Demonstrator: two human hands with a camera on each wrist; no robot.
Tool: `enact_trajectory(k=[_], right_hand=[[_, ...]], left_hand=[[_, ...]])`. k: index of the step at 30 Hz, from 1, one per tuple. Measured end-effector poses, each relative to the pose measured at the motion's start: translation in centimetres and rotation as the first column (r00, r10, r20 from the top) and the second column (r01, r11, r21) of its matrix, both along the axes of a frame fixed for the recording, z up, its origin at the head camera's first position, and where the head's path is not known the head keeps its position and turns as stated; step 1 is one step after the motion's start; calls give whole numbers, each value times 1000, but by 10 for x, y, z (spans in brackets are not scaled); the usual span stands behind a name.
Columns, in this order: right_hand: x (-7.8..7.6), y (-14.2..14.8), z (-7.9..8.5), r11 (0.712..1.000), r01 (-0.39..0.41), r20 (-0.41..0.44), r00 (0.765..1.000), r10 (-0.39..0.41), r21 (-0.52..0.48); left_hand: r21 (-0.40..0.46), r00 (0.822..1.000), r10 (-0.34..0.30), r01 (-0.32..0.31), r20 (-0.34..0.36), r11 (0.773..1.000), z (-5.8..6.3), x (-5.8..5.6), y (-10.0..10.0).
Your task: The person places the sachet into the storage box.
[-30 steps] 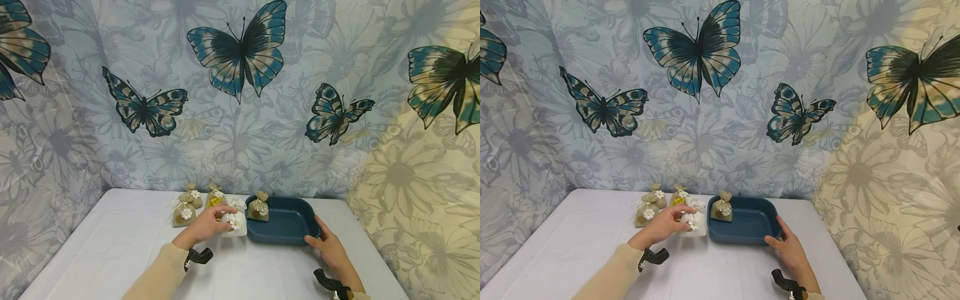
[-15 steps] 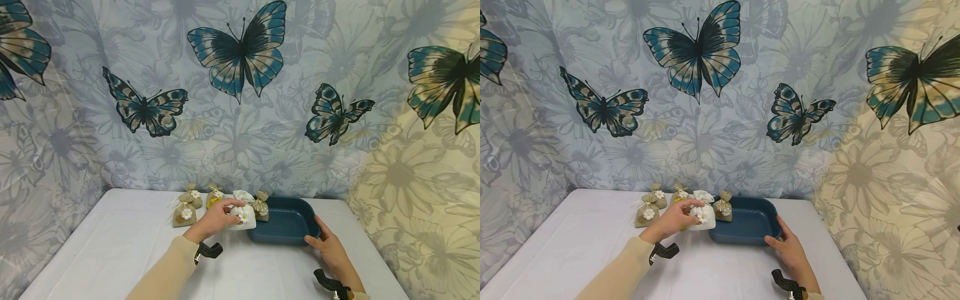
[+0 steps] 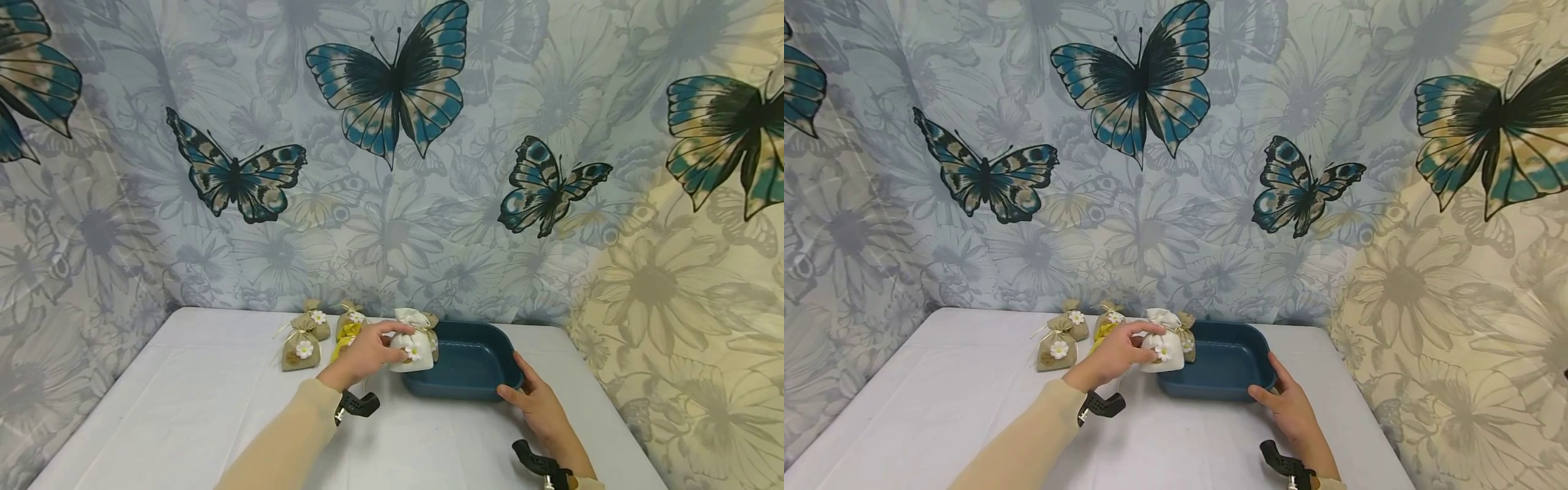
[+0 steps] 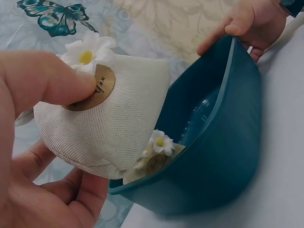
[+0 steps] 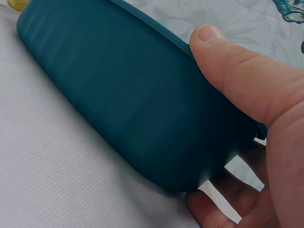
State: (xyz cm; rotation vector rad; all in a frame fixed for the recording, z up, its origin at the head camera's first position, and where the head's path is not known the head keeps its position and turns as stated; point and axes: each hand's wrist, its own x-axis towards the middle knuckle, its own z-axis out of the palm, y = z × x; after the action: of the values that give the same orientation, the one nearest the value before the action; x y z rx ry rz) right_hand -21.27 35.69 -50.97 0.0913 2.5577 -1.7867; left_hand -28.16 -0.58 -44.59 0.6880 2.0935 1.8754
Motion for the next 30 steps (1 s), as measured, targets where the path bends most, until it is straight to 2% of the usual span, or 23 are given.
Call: enact_trajectory(k=[13,20,25,27,30], right_hand=[[-1,1,-2,1000,-5,-13,1000,5,27],[-1,2,-2,1000,-2,-13,1000,2,9],[-2,3,-5,1000,6,-15,1000,-6,3],[-3,3,-5,1000,8,-14,1000,-8,4],[-3,3,-5,1000,7,-12,1000,-7,1]], left_hand=[[-66,998,69,-69,-15,995,-11,-9,13],[-67,997,76,-76,-2,995,-19,-13,16],[-70,997,74,-73,15,995,-15,-12,18],[-65,997,69,-68,20,996,-15,-14,19],[-57,998,66,-65,10,996,-21,-20,21]])
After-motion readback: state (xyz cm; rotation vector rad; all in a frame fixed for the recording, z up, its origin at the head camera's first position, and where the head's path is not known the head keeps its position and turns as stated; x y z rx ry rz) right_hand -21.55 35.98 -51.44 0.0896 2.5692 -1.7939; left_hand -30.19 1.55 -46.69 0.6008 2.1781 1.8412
